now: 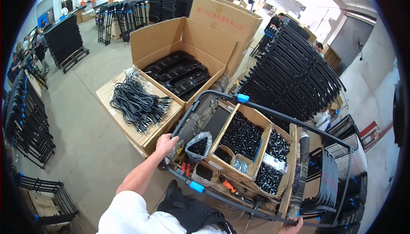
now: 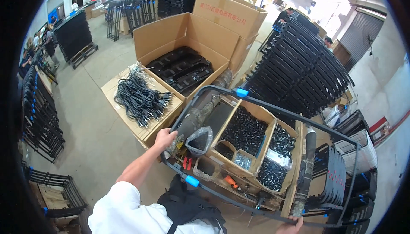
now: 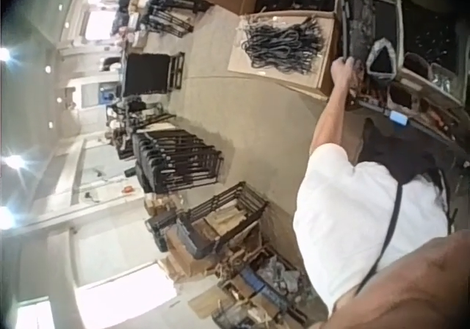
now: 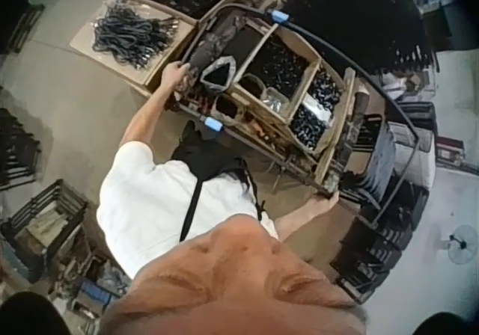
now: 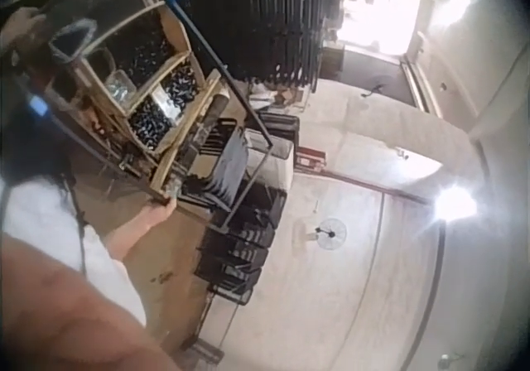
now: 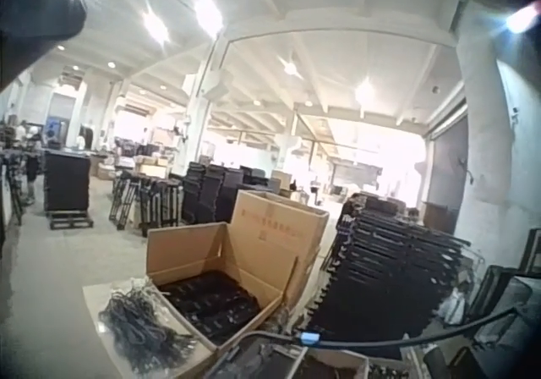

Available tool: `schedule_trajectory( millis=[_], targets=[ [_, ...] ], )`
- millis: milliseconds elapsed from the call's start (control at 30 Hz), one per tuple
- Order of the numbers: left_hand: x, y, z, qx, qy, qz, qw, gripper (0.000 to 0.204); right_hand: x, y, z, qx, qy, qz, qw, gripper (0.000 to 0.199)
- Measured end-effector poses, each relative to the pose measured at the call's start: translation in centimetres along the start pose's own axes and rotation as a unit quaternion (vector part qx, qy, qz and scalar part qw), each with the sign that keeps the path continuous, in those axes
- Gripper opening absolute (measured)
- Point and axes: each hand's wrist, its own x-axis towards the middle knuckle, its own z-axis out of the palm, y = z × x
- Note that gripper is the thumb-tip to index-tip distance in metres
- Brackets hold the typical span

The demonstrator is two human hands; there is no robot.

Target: Assembling components of fitness equipment, including attaching motor covers and managing internal wiring.

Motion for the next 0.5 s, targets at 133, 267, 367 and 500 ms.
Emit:
schedule_trajectory(
  millis=[133, 267, 367, 500],
  targets=[
    [2.0, -0.4, 0.1, 0.086, -0.001, -0.023, 0.996, 0.037, 7.6, 5.2, -3.8, 0.008, -0.055, 0.006, 0.998, 0.022],
    [2.1, 3.3, 2.3, 0.142, -0.038, -0.014, 0.989, 0.036, 9.3, 6.6, -5.3, -0.016, 0.01, 0.067, 0.998, 0.021],
    [3.3, -0.6, -0.1, 0.184, 0.037, 0.056, 0.981, 0.037, 10.1, 11.0, -5.0, -0.002, 0.0, 0.139, 0.99, 0.019],
    [2.4, -1.2, 1.4, 0.253, 0.139, 0.182, 0.94, 0.029, 10.7, 14.4, -6.9, 0.009, 0.01, 0.219, 0.976, 0.018]
  ],
)
